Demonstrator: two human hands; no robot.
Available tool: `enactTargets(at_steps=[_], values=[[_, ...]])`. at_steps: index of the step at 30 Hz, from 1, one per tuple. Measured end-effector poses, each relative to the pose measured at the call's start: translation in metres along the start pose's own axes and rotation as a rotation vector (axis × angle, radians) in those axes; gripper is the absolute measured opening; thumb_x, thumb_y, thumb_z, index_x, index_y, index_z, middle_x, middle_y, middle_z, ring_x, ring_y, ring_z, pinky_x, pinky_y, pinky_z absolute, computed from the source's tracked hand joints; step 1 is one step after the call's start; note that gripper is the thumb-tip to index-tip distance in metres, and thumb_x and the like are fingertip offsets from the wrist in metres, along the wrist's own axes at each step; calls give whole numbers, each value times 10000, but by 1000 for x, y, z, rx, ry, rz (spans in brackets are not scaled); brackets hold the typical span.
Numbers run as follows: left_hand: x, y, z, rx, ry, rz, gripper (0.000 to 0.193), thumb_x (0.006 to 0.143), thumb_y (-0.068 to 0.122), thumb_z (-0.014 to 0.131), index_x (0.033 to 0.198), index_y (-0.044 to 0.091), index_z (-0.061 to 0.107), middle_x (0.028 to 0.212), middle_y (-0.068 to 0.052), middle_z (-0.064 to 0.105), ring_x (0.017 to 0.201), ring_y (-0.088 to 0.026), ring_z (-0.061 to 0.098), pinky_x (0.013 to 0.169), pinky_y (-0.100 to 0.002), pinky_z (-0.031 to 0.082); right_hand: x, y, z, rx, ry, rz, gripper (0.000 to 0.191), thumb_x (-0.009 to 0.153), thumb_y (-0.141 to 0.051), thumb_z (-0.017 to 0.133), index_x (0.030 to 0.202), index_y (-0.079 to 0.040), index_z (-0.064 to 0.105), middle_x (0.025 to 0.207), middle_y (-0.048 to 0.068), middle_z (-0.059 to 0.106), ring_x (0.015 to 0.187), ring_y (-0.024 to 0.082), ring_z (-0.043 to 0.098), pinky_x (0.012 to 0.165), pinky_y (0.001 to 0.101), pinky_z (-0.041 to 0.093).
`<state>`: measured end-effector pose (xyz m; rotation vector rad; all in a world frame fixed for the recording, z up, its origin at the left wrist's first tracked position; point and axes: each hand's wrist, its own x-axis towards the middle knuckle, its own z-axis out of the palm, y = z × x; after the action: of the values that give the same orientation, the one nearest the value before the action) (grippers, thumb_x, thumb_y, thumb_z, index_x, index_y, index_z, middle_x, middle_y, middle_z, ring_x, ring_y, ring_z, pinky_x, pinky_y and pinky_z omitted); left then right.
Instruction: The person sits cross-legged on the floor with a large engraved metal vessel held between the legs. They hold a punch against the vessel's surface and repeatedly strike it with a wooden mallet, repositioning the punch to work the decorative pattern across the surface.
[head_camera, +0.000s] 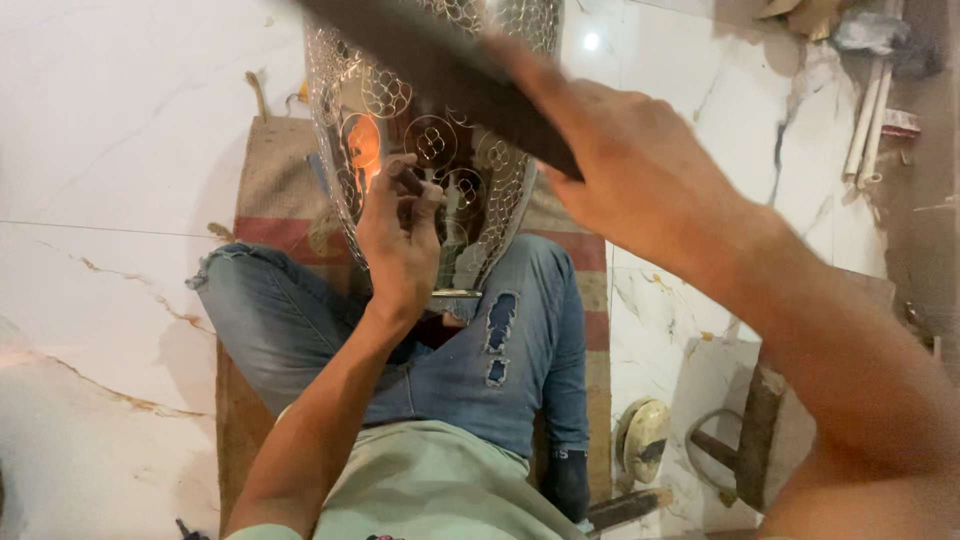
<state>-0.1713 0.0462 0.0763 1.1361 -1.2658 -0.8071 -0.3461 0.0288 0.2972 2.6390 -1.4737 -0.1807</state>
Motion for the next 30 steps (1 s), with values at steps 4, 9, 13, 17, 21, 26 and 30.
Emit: enactTargets(at_steps=[4, 9, 13, 17, 21, 26, 30], values=[[-1, 1, -1, 55, -29, 36, 265, 1050, -2, 695, 1282, 25, 570, 960, -56, 663, 865, -111, 673, 774, -256, 561, 10, -5, -10, -35, -131, 39, 940, 883, -99, 700, 1637, -423, 241, 922, 164, 623, 660, 323, 687, 540, 450, 557], [-7, -1, 4, 16, -22, -8, 231, 1035, 2, 718, 1215, 25, 577, 942, -59, 664, 844, -105, 681, 725, -244, 550, 2, -3, 11, -71, 54, -99, 968, 866, -57, 726, 1638, -402, 257, 931, 113, 639, 663, 307, 675, 534, 454, 543], [-9, -2, 6, 4, 45, 58, 290, 1031, -6, 702, 1282, 19, 558, 963, -66, 630, 859, -118, 652, 767, -259, 566, 0, -5, 8, 40, 187, -52, 903, 998, -43, 714, 1671, -398, 229, 979, 83, 640, 676, 289, 662, 590, 457, 546], [-9, -2, 6, 45, 38, 50, 299, 1025, -2, 714, 1286, 17, 570, 956, -59, 654, 853, -124, 670, 760, -271, 567, 1, -12, -17, 53, 150, -78, 972, 812, -154, 733, 1621, -315, 220, 952, 111, 642, 684, 319, 665, 554, 451, 549], [-9, -1, 3, 107, 45, 61, 288, 1011, 0, 728, 1262, 17, 588, 949, -70, 669, 844, -137, 685, 769, -285, 568, -1, -22, -28, -44, -45, -36, 936, 860, -152, 687, 1648, -378, 235, 875, 128, 612, 619, 275, 668, 485, 417, 537], [-11, 0, 3, 57, 0, 33, 202, 1039, 5, 708, 1206, 12, 596, 936, -69, 692, 833, -131, 694, 776, -279, 575, -15, -33, -11, -231, 64, -39, 857, 899, -103, 673, 1625, -380, 313, 876, 91, 613, 664, 255, 680, 536, 389, 541], [-15, -5, -1, 67, 33, 143, 292, 1011, 0, 692, 1271, -6, 559, 1009, -88, 690, 881, -130, 695, 776, -267, 565, -39, -32, 12, -206, 102, 36, 858, 844, -127, 694, 1606, -346, 366, 864, 108, 598, 667, 295, 678, 543, 433, 544]])
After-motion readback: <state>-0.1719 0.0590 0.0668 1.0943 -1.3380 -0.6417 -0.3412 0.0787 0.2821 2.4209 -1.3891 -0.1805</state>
